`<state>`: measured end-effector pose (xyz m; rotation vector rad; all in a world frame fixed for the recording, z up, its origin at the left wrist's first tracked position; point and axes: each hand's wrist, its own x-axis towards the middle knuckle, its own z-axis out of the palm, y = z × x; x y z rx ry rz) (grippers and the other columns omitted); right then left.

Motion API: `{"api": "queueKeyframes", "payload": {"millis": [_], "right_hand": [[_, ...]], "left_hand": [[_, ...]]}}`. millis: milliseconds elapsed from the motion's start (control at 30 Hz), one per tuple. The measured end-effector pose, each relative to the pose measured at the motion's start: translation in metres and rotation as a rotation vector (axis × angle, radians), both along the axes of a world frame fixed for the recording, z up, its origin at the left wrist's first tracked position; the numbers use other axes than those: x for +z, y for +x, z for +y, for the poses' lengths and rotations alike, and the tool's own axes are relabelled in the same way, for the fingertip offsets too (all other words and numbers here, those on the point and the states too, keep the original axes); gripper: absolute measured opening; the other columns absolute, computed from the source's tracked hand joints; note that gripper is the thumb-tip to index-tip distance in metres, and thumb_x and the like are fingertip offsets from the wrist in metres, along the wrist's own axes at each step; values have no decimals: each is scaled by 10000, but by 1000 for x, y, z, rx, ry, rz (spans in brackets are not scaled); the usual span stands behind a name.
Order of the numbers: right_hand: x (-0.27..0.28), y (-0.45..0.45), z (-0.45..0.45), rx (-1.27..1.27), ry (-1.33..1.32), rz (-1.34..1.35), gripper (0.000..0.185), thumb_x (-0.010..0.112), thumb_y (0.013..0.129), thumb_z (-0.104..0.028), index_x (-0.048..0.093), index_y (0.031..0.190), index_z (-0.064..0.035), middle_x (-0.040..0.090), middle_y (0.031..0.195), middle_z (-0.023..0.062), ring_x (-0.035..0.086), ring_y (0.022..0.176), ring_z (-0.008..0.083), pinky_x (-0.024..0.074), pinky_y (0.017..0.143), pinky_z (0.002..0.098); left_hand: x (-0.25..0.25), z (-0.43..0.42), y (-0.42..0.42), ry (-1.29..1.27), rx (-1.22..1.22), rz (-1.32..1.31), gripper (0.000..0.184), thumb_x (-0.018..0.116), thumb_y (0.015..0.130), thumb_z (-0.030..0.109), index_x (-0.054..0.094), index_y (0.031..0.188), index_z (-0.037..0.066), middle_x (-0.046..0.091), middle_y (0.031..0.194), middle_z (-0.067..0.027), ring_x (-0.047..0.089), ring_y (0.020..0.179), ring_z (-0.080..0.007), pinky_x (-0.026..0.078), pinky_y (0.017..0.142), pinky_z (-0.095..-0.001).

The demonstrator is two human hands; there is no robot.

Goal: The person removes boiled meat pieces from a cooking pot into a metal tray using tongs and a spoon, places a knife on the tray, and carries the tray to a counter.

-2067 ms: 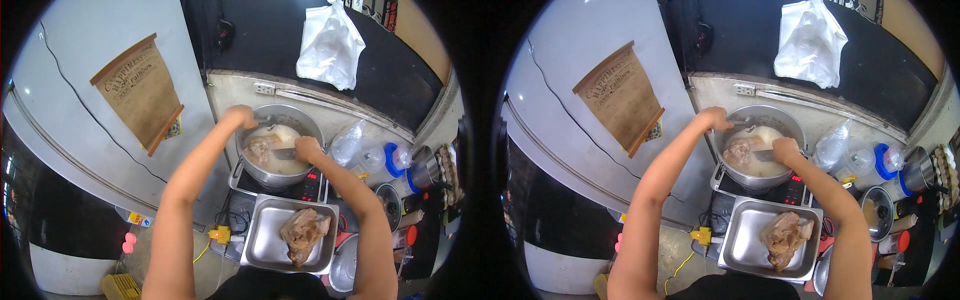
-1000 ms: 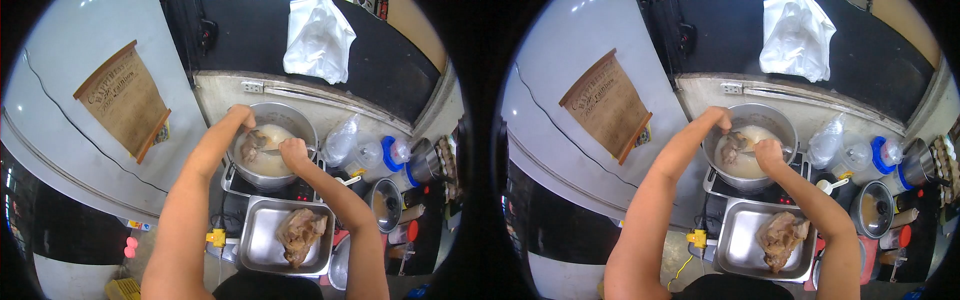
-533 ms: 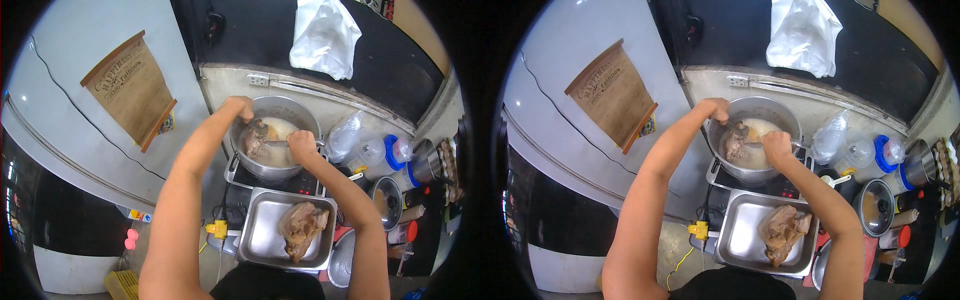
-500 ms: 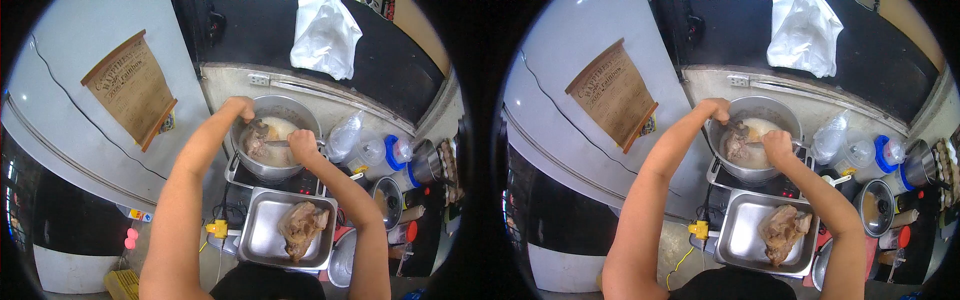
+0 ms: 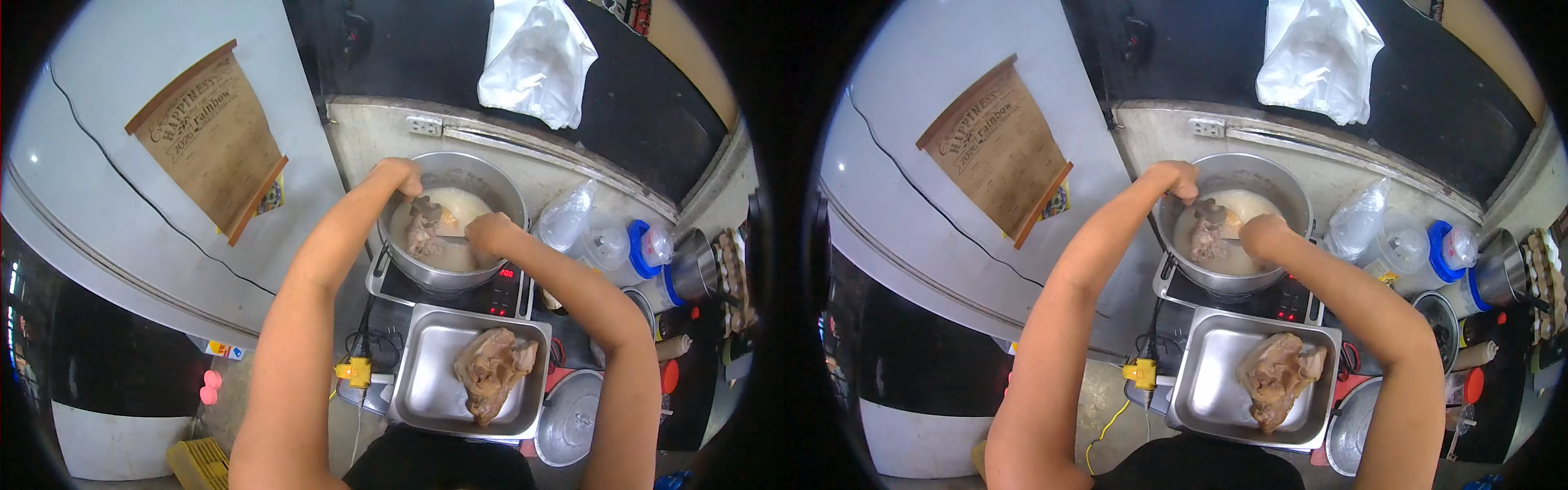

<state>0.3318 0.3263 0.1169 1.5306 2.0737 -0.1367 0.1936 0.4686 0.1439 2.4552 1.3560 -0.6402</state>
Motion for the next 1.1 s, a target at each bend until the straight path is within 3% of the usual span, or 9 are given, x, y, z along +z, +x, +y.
{"api": "queueKeyframes", "payload": {"millis": [67,267,367,467,667,767,867,1100], "right_hand": [[-6,-2,4,-56,48,83,226,573,717,-108,668,914,-49,645,950,153,629,887,272,497,745,374],[-16,-21,2,-80,129,107,219,568,710,-81,667,900,-35,648,938,148,634,878,267,497,762,369],[-26,-21,7,-112,108,107,213,568,710,-78,669,892,-36,651,923,148,634,879,266,503,749,369],[-38,-18,17,-133,116,125,197,567,708,-63,670,873,-28,653,904,150,638,861,267,506,739,370],[-50,-15,3,-137,277,218,201,575,721,-122,667,864,-16,657,881,147,646,813,255,509,692,364],[-31,-1,9,-477,20,276,241,573,705,-168,664,866,-14,656,879,149,645,812,259,505,681,355],[-20,-2,4,-751,-76,426,276,575,674,-167,657,879,-2,652,894,162,642,833,276,502,710,354],[-40,1,-1,-705,186,415,340,580,661,-135,632,966,6,622,1006,187,608,955,292,472,806,371]], "left_hand": [[-6,5,-2,9,-58,-25,404,637,646,189,611,976,-43,606,1022,-183,614,771,-287,505,544,-373],[-5,11,-3,-4,-26,19,401,645,624,190,616,951,-41,608,991,-175,607,746,-279,498,535,-374],[-3,2,-9,21,-24,-94,348,643,613,189,633,883,-31,626,911,-167,605,690,-269,490,525,-366],[2,2,-6,-42,17,10,392,661,601,183,661,972,54,602,1077,-159,584,976,-287,467,801,-390],[-8,6,-11,-71,104,-14,352,636,600,183,670,916,31,628,996,-170,603,920,-283,473,768,-395],[-7,1,-13,-4,76,-70,359,642,603,188,667,921,23,626,1005,-171,603,927,-280,472,772,-387],[5,-8,-13,21,22,-27,362,651,605,188,666,924,19,626,1009,-170,603,933,-280,470,783,-375],[17,-13,-27,68,48,-56,384,646,617,197,656,956,15,621,1015,-182,600,950,-281,470,795,-367]]}}
